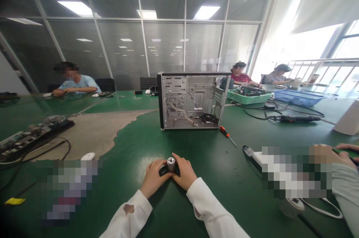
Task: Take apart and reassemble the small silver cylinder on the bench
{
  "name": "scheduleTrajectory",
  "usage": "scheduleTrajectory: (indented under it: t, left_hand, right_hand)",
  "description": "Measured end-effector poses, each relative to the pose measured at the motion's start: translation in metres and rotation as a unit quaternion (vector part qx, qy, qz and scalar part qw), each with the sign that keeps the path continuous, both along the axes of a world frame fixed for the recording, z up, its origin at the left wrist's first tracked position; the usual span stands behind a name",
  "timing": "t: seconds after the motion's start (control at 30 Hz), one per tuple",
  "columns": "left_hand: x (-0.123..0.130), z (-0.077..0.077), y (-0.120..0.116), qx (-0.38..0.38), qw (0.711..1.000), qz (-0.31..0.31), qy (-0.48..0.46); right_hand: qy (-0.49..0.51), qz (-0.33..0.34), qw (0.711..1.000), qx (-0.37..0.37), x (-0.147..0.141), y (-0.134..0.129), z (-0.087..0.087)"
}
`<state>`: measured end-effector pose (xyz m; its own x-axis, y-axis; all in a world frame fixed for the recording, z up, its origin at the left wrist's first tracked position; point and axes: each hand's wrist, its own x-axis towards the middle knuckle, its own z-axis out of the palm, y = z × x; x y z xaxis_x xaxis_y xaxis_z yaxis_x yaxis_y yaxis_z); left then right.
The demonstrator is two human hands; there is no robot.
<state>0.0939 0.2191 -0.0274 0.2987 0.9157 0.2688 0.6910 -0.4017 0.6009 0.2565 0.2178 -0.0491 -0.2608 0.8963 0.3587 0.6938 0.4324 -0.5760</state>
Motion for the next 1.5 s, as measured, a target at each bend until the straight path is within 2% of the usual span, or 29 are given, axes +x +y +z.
scheduleTrajectory:
  t: [0.33,0.5,0.73,0.93,1.13,1.33,1.5]
  left_hand:
    - [0.007,0.002,-0.005,-0.003,0.999,0.015,-0.028]
    - [0.01,0.003,-0.007,-0.003,0.999,0.019,-0.031]
    - [0.006,-0.003,-0.006,0.011,1.0,0.011,-0.017]
    - [0.006,-0.007,-0.005,0.029,0.999,0.006,0.024]
    - [0.01,-0.006,-0.007,0.049,0.996,0.023,0.07]
    - [0.006,-0.009,-0.005,0.036,0.999,0.031,0.027]
    - [0.0,-0.013,-0.004,0.041,0.998,-0.005,-0.042]
  right_hand:
    - [0.036,-0.012,0.999,-0.016,-0.004,-0.003,-0.005]
    - [0.058,0.01,0.998,-0.013,-0.003,-0.007,-0.007]
    - [0.09,0.064,0.991,0.075,-0.001,-0.014,0.003]
    - [0.11,0.024,0.987,0.112,-0.008,-0.015,0.013]
    - [0.12,-0.013,0.985,0.119,-0.019,-0.015,0.014]
    - [0.198,-0.064,0.973,0.099,-0.03,-0.016,0.011]
    - [0.256,-0.037,0.963,0.075,-0.038,-0.019,0.011]
